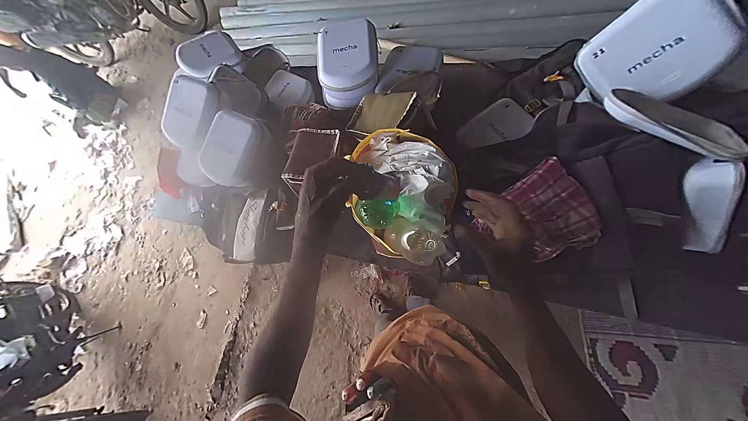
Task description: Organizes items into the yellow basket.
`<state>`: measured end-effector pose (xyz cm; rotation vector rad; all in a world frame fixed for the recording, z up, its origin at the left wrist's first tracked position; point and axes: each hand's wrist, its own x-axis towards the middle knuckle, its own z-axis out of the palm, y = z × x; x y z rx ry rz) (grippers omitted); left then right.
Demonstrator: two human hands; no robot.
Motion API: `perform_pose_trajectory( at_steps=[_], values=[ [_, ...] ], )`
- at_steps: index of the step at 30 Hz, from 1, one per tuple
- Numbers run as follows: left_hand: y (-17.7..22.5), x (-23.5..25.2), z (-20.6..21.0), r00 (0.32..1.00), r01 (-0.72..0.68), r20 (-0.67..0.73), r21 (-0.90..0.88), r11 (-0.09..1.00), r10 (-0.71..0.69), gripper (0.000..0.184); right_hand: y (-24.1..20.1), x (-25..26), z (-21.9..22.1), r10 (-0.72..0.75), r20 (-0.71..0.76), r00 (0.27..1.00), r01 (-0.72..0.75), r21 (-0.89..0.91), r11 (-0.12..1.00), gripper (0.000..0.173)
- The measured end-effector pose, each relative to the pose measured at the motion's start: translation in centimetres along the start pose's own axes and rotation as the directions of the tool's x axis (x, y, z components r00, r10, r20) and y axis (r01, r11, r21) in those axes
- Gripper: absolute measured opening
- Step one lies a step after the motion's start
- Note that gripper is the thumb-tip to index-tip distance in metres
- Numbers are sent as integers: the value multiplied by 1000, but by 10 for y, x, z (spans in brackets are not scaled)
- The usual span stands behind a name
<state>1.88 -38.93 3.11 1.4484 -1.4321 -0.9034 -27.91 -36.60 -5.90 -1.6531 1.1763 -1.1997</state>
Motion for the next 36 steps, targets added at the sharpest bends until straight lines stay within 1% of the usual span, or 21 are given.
perform_pose_trajectory(
  at_steps=[2, 4, 6, 8, 9, 12, 13, 14, 16, 17, 18, 19, 20, 21, 23, 24, 25, 28, 32, 34, 36],
  values=[
    [6, -13, 20, 998, 27, 59, -34, 999, -25, 10, -20, 4, 15, -98, 107, 989, 103, -44, 994, 69],
    [9, -27, 42, 991, 82, 116, -67, 994, -74, 12, -24, 3, 26, -128, 191, 973, 144, -70, 987, 70],
    [9, -37, 61, 980, 114, 176, -101, 988, -95, 12, -18, -5, 29, -83, 205, 975, 107, -110, 988, 63],
    [5, -44, 71, 972, 115, 215, -113, 987, -89, 18, -16, -15, 24, 25, 195, 981, -7, -92, 996, 56],
    [2, -49, 72, 964, 99, 260, -129, 987, -63, 27, -17, -19, 20, 102, 203, 974, -91, -61, 994, 55],
    [-8, -57, 67, 893, 23, 448, -133, 991, 40, 78, -23, -27, 10, 241, 229, 943, -252, 21, 967, 54],
    [-8, -59, 67, 882, -11, 468, -100, 995, 57, 83, -26, -30, 7, 265, 248, 932, -270, -14, 963, 55],
    [-7, -61, 69, 880, -57, 467, -64, 996, 80, 77, -28, -31, 5, 289, 278, 916, -282, -66, 957, 55],
    [-6, -63, 71, 895, -152, 423, -11, 988, 142, 44, -33, -34, 6, 279, 324, 904, -252, -123, 960, 50],
    [-5, -64, 71, 905, -166, 399, 10, 986, 149, 26, -36, -34, 7, 255, 349, 902, -223, -132, 966, 48],
    [-5, -65, 70, 911, -170, 384, 19, 985, 150, 15, -39, -35, 9, 231, 361, 903, -197, -127, 972, 46],
    [-4, -65, 68, 912, -168, 383, 18, 986, 148, 11, -40, -36, 11, 226, 374, 899, -196, -118, 973, 45],
    [-4, -66, 65, 906, -164, 393, -10, 986, 154, 12, -42, -37, 12, 246, 397, 884, -222, -106, 969, 44],
    [-4, -68, 62, 894, -149, 419, -51, 987, 157, 19, -42, -38, 14, 265, 415, 870, -255, -81, 964, 45],
    [-4, -72, 58, 861, -125, 486, -82, 989, 150, 42, -41, -38, 16, 260, 426, 867, -272, -33, 962, 45],
    [-3, -74, 56, 847, -126, 511, -73, 989, 145, 48, -40, -38, 18, 247, 428, 870, -263, -21, 965, 43],
    [-3, -76, 54, 841, -138, 520, -54, 989, 146, 47, -38, -38, 18, 240, 440, 865, -258, -20, 966, 43],
    [-8, -81, 48, 851, -165, 509, 18, 986, 133, 32, -35, -39, 20, 214, 470, 857, -243, 1, 970, 46],
    [-9, -84, 40, 848, -100, 525, 21, 995, 74, 27, -31, -41, 18, 177, 526, 832, -273, 109, 956, 47],
    [-10, -84, 40, 865, -114, 493, 10, 993, 94, 18, -29, -42, 18, 152, 543, 826, -288, 175, 941, 45],
    [-9, -85, 42, 886, -149, 446, 23, 989, 123, 12, -27, -43, 18, 127, 563, 816, -267, 172, 948, 46]
  ],
)
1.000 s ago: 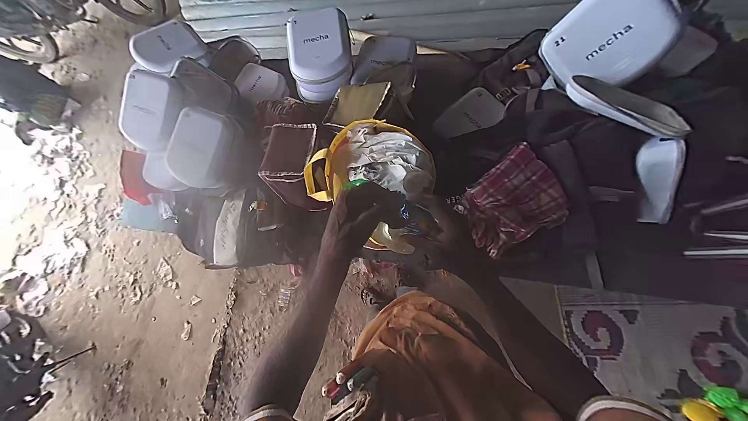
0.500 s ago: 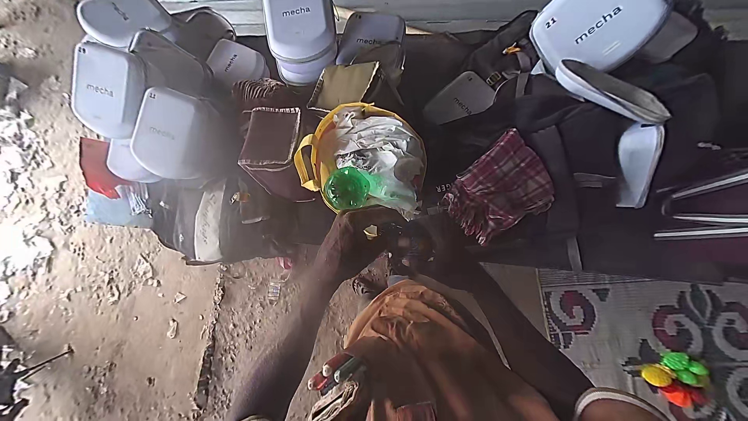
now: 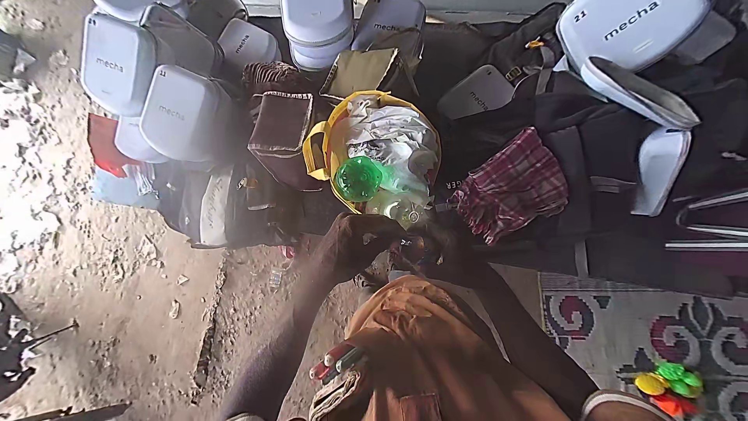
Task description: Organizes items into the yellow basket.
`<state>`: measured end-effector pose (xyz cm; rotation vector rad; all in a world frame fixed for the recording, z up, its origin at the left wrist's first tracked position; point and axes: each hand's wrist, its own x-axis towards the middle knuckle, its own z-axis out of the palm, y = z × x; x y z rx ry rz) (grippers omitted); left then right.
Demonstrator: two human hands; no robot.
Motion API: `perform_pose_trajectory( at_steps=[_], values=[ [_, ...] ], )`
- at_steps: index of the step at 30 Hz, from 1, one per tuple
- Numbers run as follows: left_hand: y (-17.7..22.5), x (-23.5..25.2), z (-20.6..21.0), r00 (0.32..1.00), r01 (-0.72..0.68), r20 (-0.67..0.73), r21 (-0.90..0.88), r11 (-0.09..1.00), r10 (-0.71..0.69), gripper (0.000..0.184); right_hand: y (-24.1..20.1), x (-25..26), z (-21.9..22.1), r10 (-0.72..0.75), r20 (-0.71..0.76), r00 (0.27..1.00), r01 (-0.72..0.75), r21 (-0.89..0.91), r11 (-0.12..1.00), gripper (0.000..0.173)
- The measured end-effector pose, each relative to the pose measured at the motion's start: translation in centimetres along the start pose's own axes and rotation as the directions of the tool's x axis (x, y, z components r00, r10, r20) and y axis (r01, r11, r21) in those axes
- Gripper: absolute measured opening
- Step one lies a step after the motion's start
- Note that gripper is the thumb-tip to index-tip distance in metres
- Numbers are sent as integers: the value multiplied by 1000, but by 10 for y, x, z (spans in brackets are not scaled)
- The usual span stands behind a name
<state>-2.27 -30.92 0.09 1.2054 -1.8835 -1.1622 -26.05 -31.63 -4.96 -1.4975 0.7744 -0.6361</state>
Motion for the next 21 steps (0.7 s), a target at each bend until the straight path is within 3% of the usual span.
perform_pose_trajectory(
  at_steps=[4, 6, 9, 12, 16, 18, 21],
  values=[
    [5, 2, 6, 998, 26, -57, 51, 998, -23, 9, -11, 4, 3, 150, 29, 988, -135, -302, 944, 60],
    [7, 1, 8, 995, 75, -77, 82, 994, -69, 9, -10, 5, 13, 177, -63, 982, -188, -354, 916, 51],
    [3, -5, 12, 969, 193, -174, 80, 978, -177, 8, -10, 3, 29, 19, -235, 972, -89, -294, 952, 41],
    [-3, -16, 19, 926, 286, -255, -1, 958, -277, 13, -18, 1, 40, 22, -303, 953, -49, -81, 996, 37],
    [-11, -30, 17, 856, 367, -326, -163, 916, -401, 15, -10, -2, 44, -160, -367, 916, 117, -138, 984, 24],
    [-17, -38, 18, 854, 362, -326, -188, 913, -406, 15, -12, 1, 45, -149, -335, 930, 114, -122, 986, 20],
    [-19, -47, 18, 859, 340, -344, -173, 925, -380, 17, -6, 3, 44, -35, -263, 964, 35, -6, 999, 32]
  ],
)
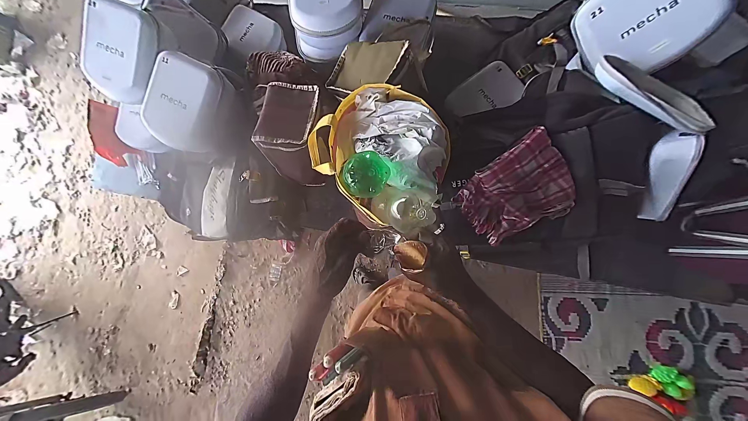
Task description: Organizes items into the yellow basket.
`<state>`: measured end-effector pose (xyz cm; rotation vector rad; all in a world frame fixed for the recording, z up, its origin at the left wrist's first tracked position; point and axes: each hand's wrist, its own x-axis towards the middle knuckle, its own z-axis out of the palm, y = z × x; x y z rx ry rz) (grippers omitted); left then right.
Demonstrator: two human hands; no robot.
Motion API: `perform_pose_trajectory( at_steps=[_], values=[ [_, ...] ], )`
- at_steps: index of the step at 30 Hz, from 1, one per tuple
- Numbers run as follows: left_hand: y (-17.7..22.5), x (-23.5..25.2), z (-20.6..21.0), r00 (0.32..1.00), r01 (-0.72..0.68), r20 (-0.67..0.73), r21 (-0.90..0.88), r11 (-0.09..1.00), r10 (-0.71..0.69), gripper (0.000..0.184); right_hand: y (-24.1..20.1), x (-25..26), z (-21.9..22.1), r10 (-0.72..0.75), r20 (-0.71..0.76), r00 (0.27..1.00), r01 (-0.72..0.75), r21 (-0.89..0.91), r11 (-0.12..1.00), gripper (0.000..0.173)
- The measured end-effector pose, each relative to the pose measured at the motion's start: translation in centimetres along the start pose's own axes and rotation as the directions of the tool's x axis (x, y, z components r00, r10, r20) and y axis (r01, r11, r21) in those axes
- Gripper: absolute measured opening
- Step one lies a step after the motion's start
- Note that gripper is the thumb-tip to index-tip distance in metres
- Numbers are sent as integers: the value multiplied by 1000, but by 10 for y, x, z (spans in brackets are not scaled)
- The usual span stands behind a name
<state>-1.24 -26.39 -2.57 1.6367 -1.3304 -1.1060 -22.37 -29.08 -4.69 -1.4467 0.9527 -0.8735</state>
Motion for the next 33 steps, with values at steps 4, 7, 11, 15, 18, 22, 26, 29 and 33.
perform_pose_trajectory(
  at_steps=[4, 7, 11, 15, 18, 22, 26, 29, 33],
  values=[
    [16, -10, -8, 989, -148, 14, 154, 977, 148, 32, 11, 3, 3, 146, 116, 982, -152, 43, 987, 37],
    [29, -12, -8, 958, -273, 154, 249, 929, 241, 24, 30, 5, 7, 128, 191, 973, -141, 56, 988, 36],
    [27, -9, -5, 922, -345, 280, 282, 895, 268, 24, -12, 12, 3, 228, 231, 946, -203, -126, 971, 40],
    [35, -11, -2, 946, -296, 211, 250, 922, 247, 14, -18, 11, 2, 256, 200, 946, -235, -122, 964, 39],
    [46, -12, -2, 966, -221, 189, 253, 942, 176, 16, -5, 7, 2, 243, 189, 951, -242, -28, 970, 38],
    [21, -2, -4, 949, -288, 143, 21, 957, 282, 16, 7, 2, 5, 138, 126, 982, -136, -23, 990, 44],
    [12, 1, -6, 985, -141, 39, -366, 920, 166, 23, 3, 3, 5, 115, 94, 989, -120, 48, 992, 48],
    [11, 0, -10, 996, -76, -71, -495, 865, 47, 24, -1, 5, 3, 221, 85, 972, -224, 21, 974, 47],
    [-11, 0, -10, 987, -154, -127, -642, 752, 93, 32, 0, 6, 3, 218, 87, 972, -230, 159, 960, 52]
  ],
)
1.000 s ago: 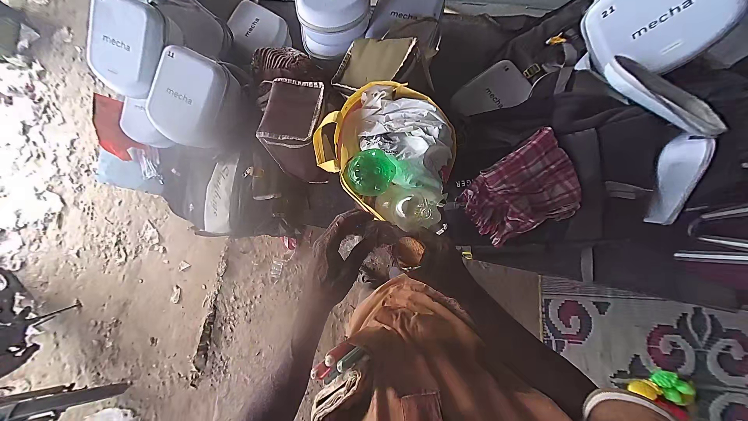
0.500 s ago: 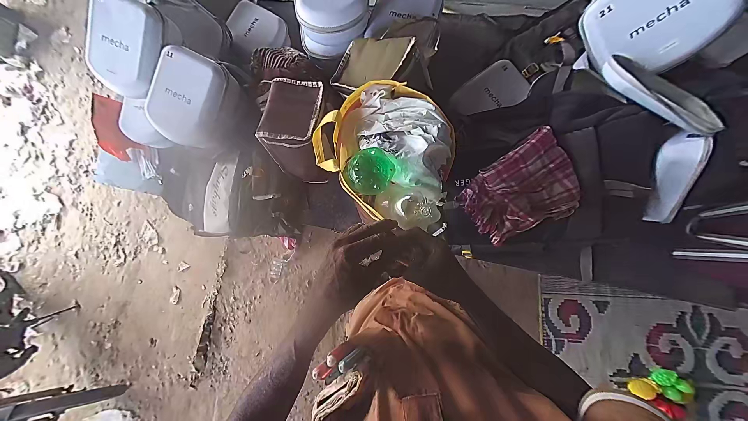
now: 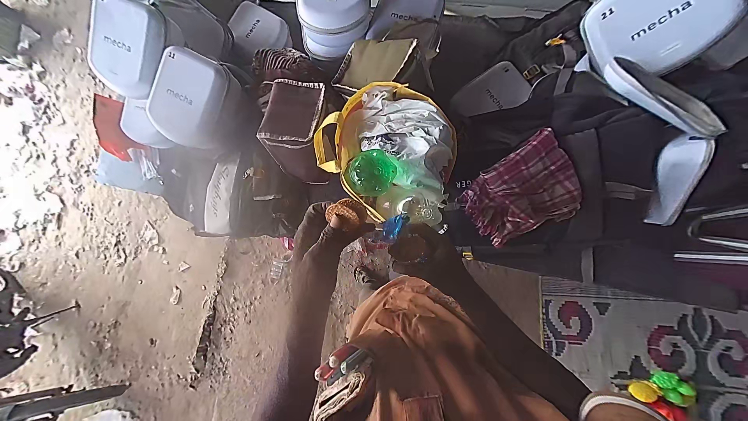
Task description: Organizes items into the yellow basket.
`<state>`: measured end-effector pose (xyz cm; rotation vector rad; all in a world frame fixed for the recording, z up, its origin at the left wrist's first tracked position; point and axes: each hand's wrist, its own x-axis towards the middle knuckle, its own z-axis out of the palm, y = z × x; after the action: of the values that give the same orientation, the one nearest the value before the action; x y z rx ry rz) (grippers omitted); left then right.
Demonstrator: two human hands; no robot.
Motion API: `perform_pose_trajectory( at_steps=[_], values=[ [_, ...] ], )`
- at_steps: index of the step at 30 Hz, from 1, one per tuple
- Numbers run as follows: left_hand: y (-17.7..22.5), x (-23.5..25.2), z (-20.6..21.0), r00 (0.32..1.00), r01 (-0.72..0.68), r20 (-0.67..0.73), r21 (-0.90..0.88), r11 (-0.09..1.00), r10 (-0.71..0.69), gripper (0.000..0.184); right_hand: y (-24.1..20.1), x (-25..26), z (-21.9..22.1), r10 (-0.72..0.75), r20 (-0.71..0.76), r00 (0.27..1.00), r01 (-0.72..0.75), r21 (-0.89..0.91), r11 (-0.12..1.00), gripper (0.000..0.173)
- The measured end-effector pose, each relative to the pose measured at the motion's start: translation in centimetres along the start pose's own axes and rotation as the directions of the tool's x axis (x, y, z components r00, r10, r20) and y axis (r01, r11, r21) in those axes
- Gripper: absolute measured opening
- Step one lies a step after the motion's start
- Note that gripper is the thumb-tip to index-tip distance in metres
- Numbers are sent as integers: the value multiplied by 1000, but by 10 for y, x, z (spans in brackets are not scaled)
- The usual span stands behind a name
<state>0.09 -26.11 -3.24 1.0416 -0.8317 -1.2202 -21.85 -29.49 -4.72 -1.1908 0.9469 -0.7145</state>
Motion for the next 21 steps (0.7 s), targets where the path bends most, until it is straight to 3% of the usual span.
perform_pose_trajectory(
  at_steps=[3, 5, 7, 11, 15, 18, 21],
  values=[
    [13, -4, 22, 982, 177, -89, 88, 980, -169, 24, 2, 1, 3, 5, 27, 1000, -5, 15, 1000, 73],
    [8, -6, 30, 982, 187, -2, 173, 967, -190, 23, -1, 3, 7, -2, 58, 998, 3, -10, 1000, 80],
    [5, -7, 34, 983, 157, 65, 195, 968, -172, 19, -9, 2, 11, -41, 60, 997, 44, -44, 998, 63],
    [14, -5, 23, 987, 145, -73, 69, 987, -140, 16, -14, 7, 7, -267, -20, 964, 266, -21, 964, 23],
    [14, -6, 2, 981, 110, -166, 74, 991, -96, 22, -51, 54, -3, -384, -42, 923, 374, -144, 916, 30],
    [6, -12, -5, 969, 165, -202, 92, 982, -144, 21, -74, 122, 4, -451, -52, 891, 424, -256, 869, 35],
    [-6, -19, -11, 951, 236, -230, 112, 965, -206, 24, -70, 194, 17, -465, 61, 883, 462, -281, 841, 30]
  ],
)
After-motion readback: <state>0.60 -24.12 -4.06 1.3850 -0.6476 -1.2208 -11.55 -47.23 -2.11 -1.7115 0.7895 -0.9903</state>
